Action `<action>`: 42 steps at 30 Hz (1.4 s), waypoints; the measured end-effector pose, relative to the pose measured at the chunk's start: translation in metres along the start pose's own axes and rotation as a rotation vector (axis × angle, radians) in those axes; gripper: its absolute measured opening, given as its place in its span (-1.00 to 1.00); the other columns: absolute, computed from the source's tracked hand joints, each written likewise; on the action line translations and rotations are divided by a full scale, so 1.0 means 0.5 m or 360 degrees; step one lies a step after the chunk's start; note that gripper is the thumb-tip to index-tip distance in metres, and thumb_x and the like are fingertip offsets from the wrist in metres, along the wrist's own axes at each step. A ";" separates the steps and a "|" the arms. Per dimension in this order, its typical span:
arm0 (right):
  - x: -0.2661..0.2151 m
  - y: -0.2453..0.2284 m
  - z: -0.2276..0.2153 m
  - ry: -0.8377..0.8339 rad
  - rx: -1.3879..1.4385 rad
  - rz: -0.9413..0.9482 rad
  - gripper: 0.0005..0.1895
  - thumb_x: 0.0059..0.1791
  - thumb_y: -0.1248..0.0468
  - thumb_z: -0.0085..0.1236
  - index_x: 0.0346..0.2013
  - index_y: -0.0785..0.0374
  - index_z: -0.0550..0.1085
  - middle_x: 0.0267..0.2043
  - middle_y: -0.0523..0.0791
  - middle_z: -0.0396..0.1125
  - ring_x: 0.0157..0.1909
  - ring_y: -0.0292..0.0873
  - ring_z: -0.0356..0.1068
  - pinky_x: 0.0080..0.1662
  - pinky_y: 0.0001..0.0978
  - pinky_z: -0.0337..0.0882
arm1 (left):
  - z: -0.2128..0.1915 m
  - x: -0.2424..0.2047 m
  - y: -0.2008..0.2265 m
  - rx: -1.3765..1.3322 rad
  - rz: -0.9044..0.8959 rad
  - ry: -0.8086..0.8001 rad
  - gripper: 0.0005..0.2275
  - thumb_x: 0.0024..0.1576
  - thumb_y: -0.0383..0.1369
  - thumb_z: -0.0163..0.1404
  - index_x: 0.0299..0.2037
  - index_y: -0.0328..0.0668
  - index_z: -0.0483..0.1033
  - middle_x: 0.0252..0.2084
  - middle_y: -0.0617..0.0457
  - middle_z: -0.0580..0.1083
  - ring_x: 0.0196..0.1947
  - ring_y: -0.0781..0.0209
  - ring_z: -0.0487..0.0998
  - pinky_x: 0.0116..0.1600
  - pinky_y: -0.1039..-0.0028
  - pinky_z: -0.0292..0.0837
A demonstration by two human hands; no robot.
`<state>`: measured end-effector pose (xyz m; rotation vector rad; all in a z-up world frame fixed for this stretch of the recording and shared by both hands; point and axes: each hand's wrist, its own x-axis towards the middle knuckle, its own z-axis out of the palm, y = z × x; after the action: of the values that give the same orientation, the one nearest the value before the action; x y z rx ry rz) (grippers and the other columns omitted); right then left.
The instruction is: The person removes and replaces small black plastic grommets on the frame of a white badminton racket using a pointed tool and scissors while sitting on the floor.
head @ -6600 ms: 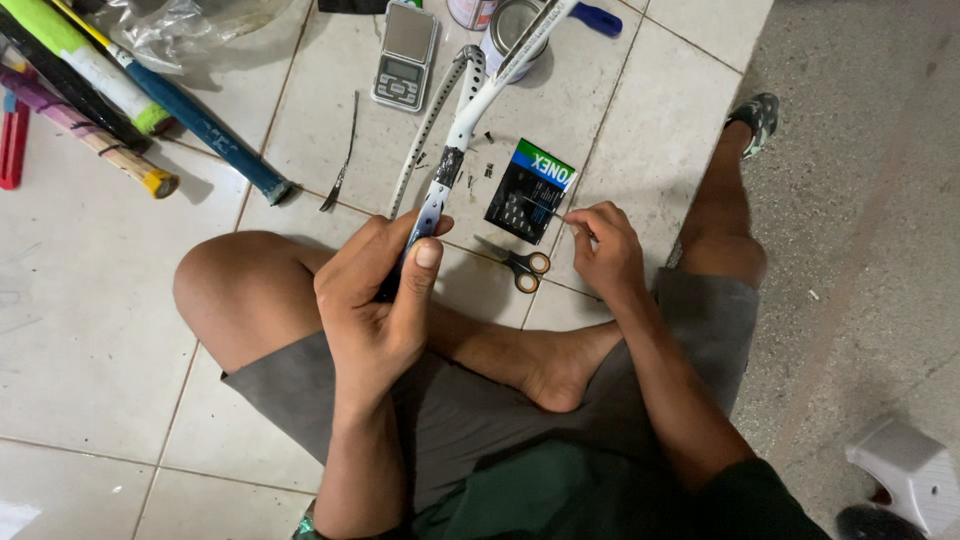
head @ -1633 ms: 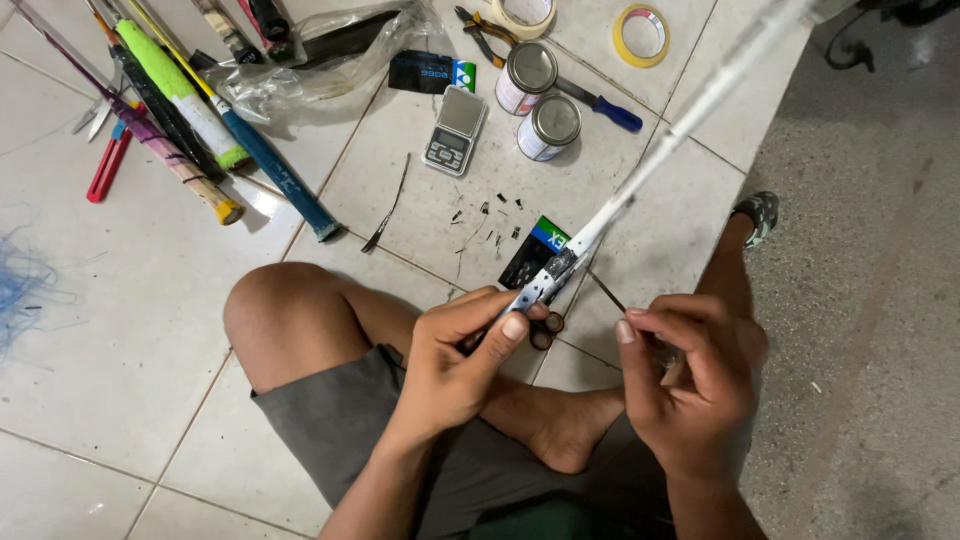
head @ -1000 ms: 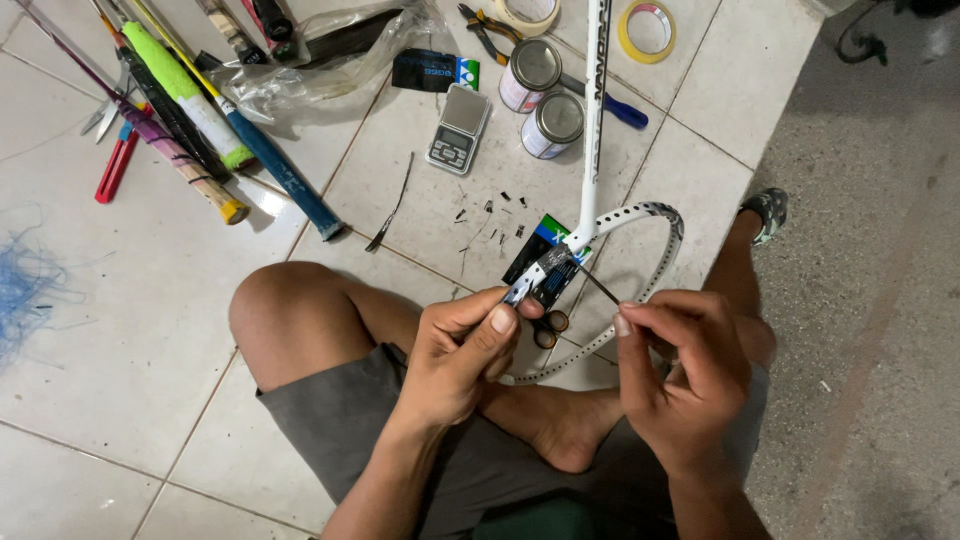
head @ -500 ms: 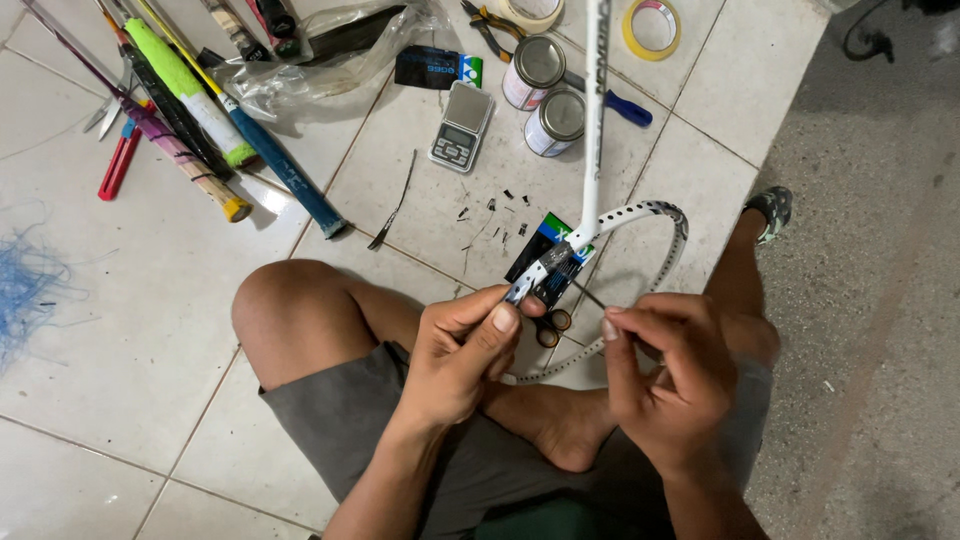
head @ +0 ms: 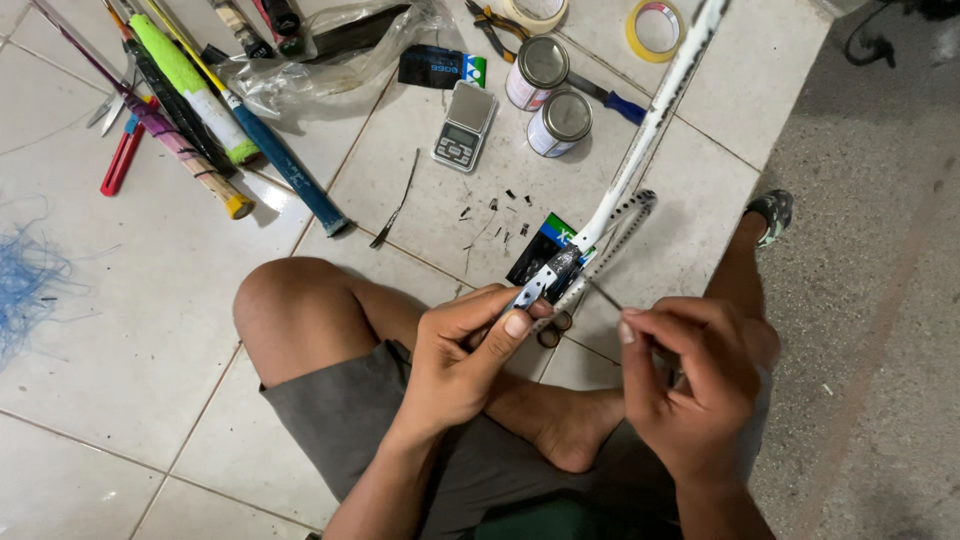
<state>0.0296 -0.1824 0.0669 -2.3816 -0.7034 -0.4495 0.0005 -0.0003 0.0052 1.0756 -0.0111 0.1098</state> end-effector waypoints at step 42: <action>0.007 0.489 0.267 -0.0568 0.0247 -0.0090 -0.76 0.00 0.55 0.11 -0.13 0.21 0.57 -0.26 -0.14 0.31 -0.28 -0.04 0.34 -0.12 -0.20 0.35 | -0.128 0.104 -0.087 0.1568 0.0609 0.0511 -0.88 0.17 -0.44 0.09 -0.23 -0.35 0.64 -0.58 -0.03 0.36 -0.73 0.10 0.30 -0.58 0.46 0.31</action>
<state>0.1933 -0.2609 -0.1444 -2.3200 -0.9286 0.0129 0.0537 0.0400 -0.0603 2.0192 0.1405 0.6846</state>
